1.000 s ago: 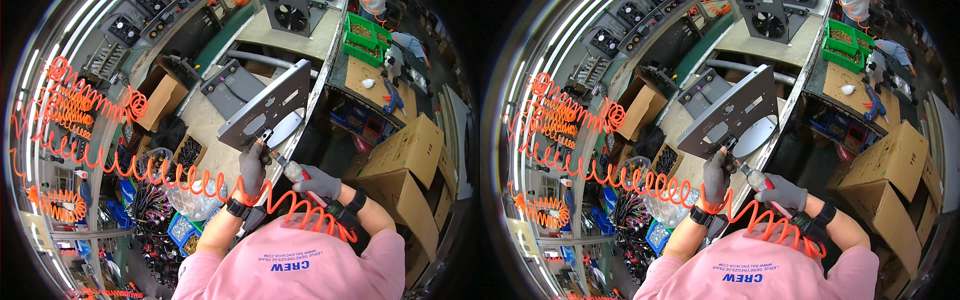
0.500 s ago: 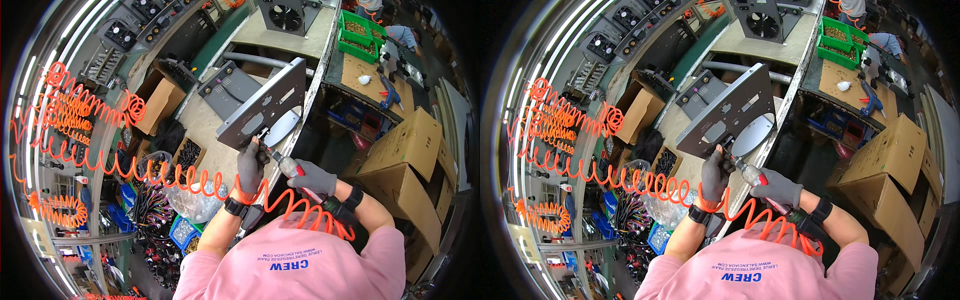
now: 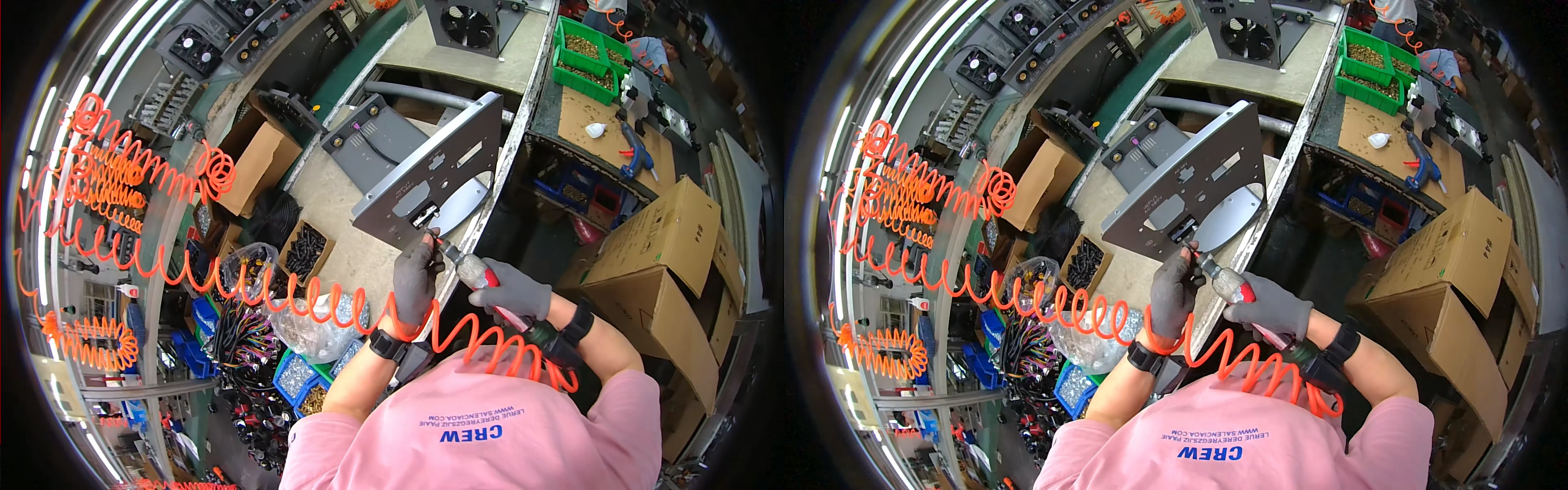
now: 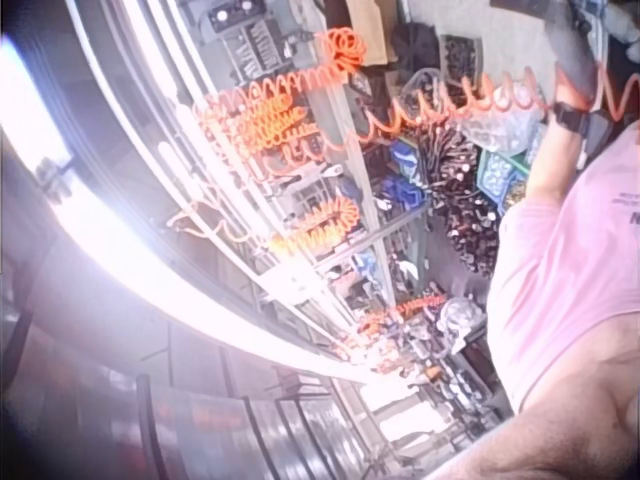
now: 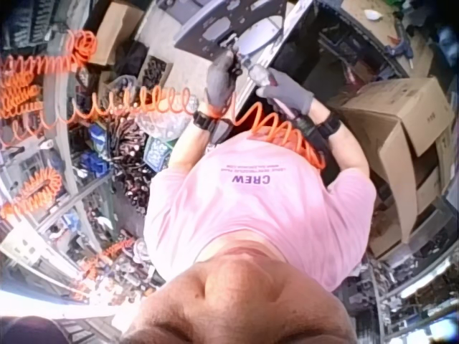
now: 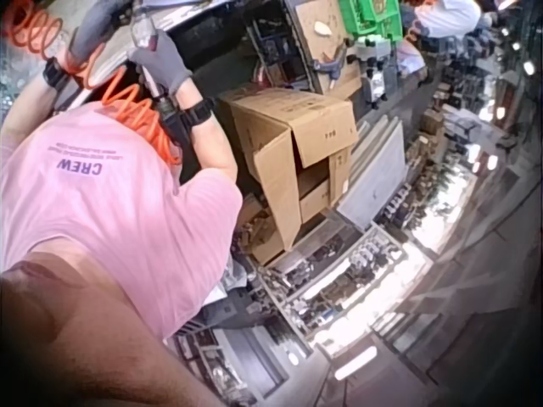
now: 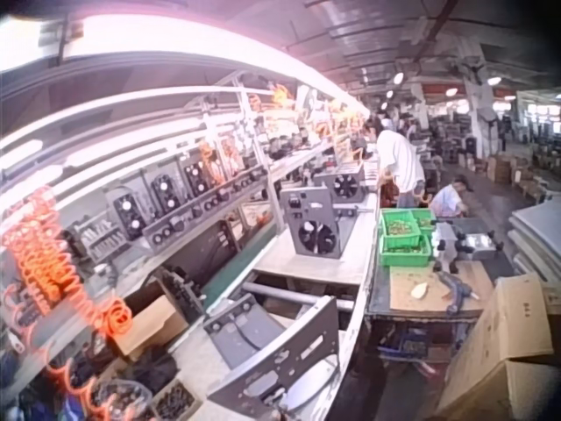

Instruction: Assembling an industrial electronic housing by installing a fan, internal wiring, and components using air tools and glue.

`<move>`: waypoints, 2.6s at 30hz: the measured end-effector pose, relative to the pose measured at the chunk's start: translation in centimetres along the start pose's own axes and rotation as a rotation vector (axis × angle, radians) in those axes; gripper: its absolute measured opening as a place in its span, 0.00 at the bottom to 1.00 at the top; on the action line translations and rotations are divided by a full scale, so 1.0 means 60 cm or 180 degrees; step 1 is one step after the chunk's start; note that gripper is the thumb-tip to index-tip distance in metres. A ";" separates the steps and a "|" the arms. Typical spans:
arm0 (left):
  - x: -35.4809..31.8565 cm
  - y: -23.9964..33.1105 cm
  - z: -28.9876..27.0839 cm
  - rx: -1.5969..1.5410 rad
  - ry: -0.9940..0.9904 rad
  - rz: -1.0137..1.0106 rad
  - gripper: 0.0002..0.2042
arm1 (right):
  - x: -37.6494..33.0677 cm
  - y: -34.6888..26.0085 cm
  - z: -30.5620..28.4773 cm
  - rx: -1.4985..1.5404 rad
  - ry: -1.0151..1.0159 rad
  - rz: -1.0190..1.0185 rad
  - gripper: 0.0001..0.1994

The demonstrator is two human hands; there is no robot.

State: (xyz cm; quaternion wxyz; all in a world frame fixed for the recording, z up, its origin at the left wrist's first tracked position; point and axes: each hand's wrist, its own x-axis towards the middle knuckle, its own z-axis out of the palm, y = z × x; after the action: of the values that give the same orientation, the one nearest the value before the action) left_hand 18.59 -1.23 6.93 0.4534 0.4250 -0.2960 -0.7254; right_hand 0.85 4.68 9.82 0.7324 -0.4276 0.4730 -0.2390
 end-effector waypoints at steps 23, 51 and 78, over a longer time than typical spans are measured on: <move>0.010 0.011 -0.004 -0.0161 -0.0165 -0.0027 0.14 | 0.007 -0.003 0.002 -0.0788 0.0409 -0.0376 0.22; 0.019 0.010 -0.002 -0.0288 0.0180 -0.0242 0.14 | 0.001 -0.025 0.004 -0.0212 0.0066 0.0100 0.22; 0.044 -0.013 0.024 -0.0872 -0.0575 -0.0089 0.12 | 0.001 0.000 -0.029 -0.1377 0.0720 -0.0321 0.28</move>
State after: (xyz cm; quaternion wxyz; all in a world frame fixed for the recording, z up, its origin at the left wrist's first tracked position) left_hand 16.40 -3.26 6.04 0.4685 0.2964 -0.2279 -0.8005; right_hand -0.67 3.95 9.46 0.5534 -0.5680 0.5701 -0.2147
